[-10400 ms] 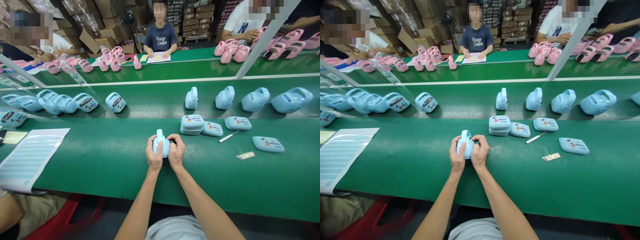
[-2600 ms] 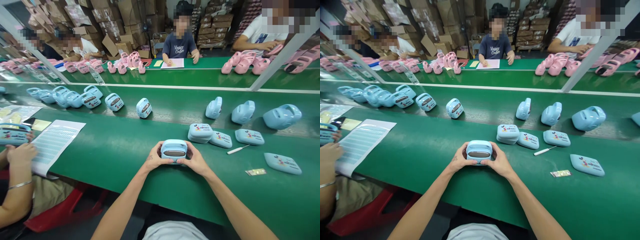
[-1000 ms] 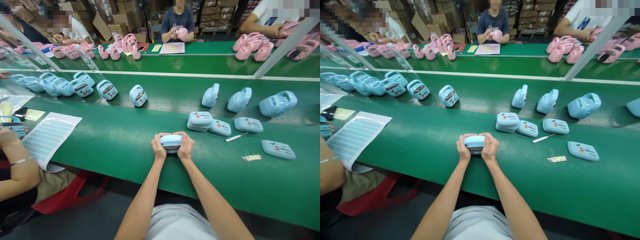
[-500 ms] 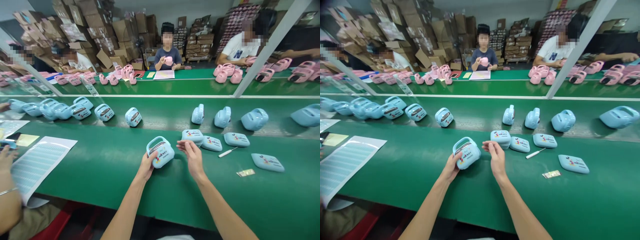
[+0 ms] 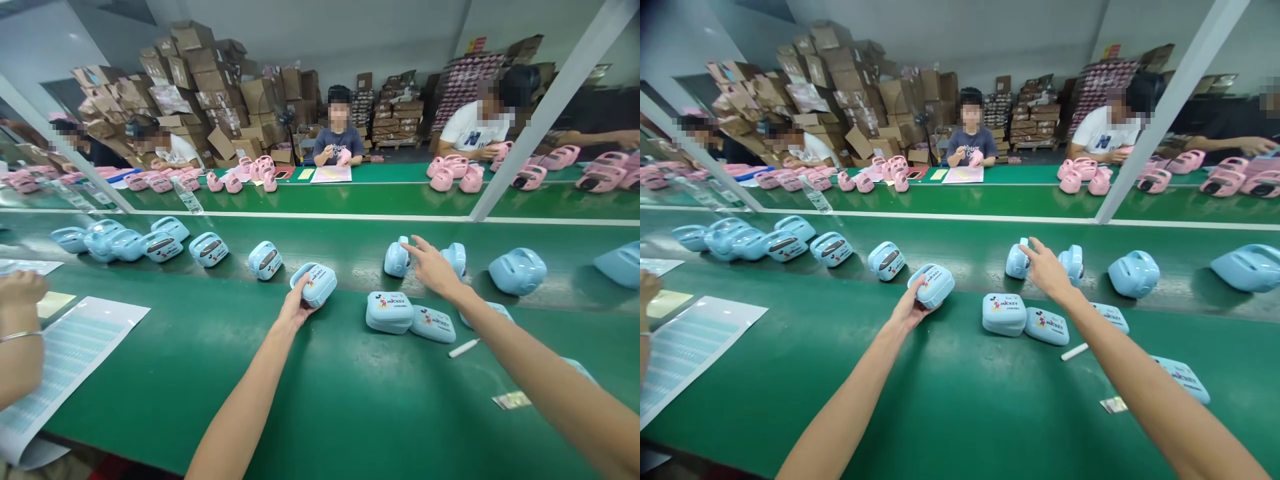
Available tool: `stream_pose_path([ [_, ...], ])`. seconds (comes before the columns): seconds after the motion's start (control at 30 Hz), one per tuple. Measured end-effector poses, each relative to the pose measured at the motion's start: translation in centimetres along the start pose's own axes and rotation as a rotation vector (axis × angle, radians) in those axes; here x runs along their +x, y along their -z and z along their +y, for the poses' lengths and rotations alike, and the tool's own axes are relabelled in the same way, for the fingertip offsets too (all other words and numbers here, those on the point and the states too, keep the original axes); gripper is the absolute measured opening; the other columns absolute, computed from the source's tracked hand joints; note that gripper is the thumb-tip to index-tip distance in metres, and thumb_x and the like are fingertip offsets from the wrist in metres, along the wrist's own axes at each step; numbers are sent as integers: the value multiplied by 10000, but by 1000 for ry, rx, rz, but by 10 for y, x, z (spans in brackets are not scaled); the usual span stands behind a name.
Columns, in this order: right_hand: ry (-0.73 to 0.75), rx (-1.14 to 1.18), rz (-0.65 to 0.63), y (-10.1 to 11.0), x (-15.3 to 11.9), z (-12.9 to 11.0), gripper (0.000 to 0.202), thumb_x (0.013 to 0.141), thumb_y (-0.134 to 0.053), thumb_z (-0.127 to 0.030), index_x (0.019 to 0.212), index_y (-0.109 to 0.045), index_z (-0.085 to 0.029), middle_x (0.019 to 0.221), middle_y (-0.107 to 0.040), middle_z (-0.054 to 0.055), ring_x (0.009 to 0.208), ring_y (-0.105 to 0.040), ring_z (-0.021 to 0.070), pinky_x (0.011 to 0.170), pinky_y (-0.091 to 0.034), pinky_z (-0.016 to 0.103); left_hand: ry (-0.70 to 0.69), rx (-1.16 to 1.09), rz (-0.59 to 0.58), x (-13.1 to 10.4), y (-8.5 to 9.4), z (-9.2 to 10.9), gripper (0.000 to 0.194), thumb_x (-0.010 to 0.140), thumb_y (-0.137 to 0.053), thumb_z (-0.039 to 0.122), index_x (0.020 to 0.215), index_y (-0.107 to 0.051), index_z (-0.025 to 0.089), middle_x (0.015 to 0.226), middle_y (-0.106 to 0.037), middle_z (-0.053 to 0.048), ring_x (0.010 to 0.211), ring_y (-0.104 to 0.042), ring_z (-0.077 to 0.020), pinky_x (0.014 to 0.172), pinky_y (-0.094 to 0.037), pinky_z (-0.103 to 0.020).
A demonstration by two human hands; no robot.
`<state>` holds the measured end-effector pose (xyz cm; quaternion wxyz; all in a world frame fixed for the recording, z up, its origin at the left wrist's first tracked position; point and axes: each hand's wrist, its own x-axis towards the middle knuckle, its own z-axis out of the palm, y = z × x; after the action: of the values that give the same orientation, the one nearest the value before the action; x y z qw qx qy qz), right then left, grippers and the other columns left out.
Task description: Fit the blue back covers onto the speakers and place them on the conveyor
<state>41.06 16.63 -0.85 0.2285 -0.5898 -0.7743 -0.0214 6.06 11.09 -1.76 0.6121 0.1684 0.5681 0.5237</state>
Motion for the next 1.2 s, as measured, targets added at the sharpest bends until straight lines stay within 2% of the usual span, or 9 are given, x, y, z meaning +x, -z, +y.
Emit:
stream_pose_path([
  [0.13,95,-217,-163,-10,27,11,700,749,-469,58,1397,-583,-180,1534,-511,150,1221,-598,321,898,-538,410,-72,114,47,23,-7,6,403,765,-790,448,1032,-632,191,977,-755,-113,864,-746,-273,762,-619,-462],
  [0.3,97,-258,-133,-4,41,-1,392,844,-478,-17,1116,-705,-186,1344,-665,154,1174,-567,315,863,-471,407,-343,309,186,47,-15,4,553,705,-844,424,1111,-544,200,1161,-695,-122,1110,-682,-287,924,-552,-436],
  [0.47,20,-273,-80,26,51,-20,264,928,-488,-175,1096,-691,-175,1120,-756,143,1109,-597,308,845,-410,380,-591,463,231,56,-8,11,639,535,-924,247,1062,-565,213,1207,-655,-91,1262,-576,-304,1100,-417,-443],
  [0.6,-46,-243,-18,68,49,-44,311,996,-471,-391,1190,-667,-247,1179,-754,90,990,-672,278,730,-412,330,-703,434,227,42,0,26,677,553,-922,345,1105,-559,199,1307,-606,-141,1364,-489,-344,1170,-337,-502],
  [0.73,-5,-61,43,112,34,-91,272,967,-549,-416,1140,-709,-281,1123,-779,52,990,-693,282,734,-430,327,-835,299,150,-4,-13,16,743,727,-748,646,1298,-487,248,1496,-475,-131,1487,-353,-298,1221,-291,-450],
  [0.77,-2,-1,38,120,29,-104,259,959,-567,-415,1115,-724,-282,1086,-786,46,968,-698,272,738,-435,323,-835,257,49,-20,-19,8,785,702,-733,716,1299,-505,260,1441,-539,-123,1423,-454,-306,1176,-375,-451],
  [0.87,5,222,-66,130,14,-139,224,924,-636,-417,1023,-761,-260,930,-794,27,833,-699,216,703,-448,291,-517,-134,-555,-66,-35,-26,978,543,-797,794,1366,-544,330,1461,-574,-101,1383,-498,-390,1126,-429,-549],
  [1.03,92,651,-253,112,-12,-129,315,973,-561,-402,1152,-740,-214,1003,-798,43,852,-733,180,759,-543,292,-137,-453,-667,-101,-16,-76,643,699,-794,667,1239,-688,334,1200,-763,-43,1269,-619,-347,1145,-415,-564],
  [1.2,143,329,-314,64,-34,-80,731,669,-869,-333,1343,-652,-151,1395,-650,179,1306,-599,352,1101,-459,484,-29,-655,-760,-102,30,-95,537,857,-727,500,1368,-600,392,1276,-744,-30,1235,-657,-319,1148,-414,-580],
])
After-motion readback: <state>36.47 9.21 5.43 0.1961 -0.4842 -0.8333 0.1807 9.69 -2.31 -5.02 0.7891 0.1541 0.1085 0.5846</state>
